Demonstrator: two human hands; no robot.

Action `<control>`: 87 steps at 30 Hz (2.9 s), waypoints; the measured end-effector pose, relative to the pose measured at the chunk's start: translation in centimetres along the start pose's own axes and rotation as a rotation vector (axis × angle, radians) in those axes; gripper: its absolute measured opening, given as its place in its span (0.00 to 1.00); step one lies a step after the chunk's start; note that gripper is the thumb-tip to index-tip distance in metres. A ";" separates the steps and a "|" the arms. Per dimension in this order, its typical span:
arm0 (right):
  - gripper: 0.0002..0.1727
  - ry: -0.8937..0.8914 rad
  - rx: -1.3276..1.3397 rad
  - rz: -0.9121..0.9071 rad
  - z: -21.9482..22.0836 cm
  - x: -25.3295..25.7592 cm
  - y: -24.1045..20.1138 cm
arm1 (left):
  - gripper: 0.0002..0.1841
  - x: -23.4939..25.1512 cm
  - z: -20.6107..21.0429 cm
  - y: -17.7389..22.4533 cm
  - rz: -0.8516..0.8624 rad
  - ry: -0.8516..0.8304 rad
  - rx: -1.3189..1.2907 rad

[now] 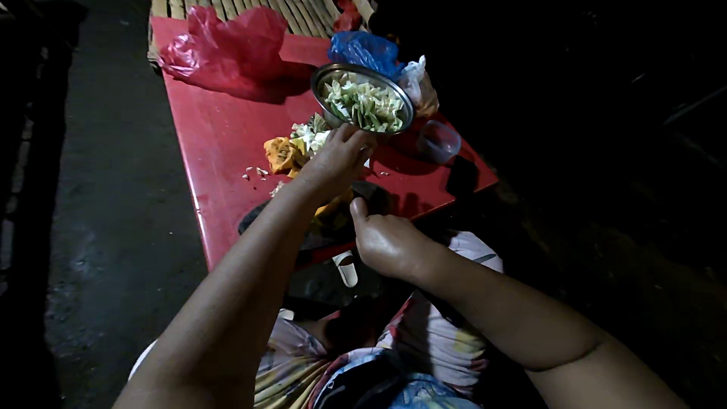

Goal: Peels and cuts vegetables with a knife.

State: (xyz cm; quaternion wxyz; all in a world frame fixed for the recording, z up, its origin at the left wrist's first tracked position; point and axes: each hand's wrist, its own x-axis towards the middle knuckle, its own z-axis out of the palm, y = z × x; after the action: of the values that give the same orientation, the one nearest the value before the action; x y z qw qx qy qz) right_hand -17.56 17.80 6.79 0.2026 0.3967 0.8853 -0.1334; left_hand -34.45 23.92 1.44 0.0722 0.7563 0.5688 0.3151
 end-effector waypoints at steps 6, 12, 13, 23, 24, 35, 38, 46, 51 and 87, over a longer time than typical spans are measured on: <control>0.27 -0.069 -0.012 0.011 -1.0 0.5 0.1 | 0.17 0.1 0.5 -0.5 -0.037 -0.016 -0.038; 0.24 -0.072 -0.034 -0.001 -0.9 0.8 0.1 | 0.16 -0.1 0.8 -0.9 -0.031 0.015 -0.080; 0.24 -0.077 -0.037 -0.001 -1.0 0.8 0.1 | 0.16 -0.2 0.9 -1.1 -0.025 0.026 -0.084; 0.23 -0.120 -0.064 -0.011 -2.0 1.5 0.1 | 0.16 -0.2 1.7 -2.5 -0.032 0.073 -0.176; 0.21 -0.081 -0.090 -0.041 -1.4 2.1 0.7 | 0.16 -0.2 1.8 -2.7 -0.049 0.075 -0.183; 0.25 -0.098 0.003 -0.016 -1.3 1.4 0.3 | 0.17 -0.1 1.4 -1.8 -0.075 0.000 -0.102; 0.31 -0.148 -0.021 -0.037 -2.3 1.6 0.2 | 0.17 -0.3 1.9 -2.7 -0.062 0.044 -0.159; 0.32 -0.150 0.053 -0.030 -1.9 1.2 0.1 | 0.17 -0.3 1.8 -2.1 -0.115 0.011 -0.130; 0.31 -0.129 0.056 -0.036 -1.1 1.1 0.4 | 0.17 -0.2 1.4 -1.4 -0.145 -0.054 -0.089; 0.31 -0.145 0.045 -0.054 -0.7 1.9 0.0 | 0.18 -0.6 2.6 -2.3 -0.355 -0.139 -0.077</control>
State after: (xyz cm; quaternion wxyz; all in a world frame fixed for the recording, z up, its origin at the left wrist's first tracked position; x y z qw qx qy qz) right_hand -18.90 19.37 6.55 0.2535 0.3665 0.8755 -0.1871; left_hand -34.95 24.77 -1.91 0.1948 0.6609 0.6742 0.2660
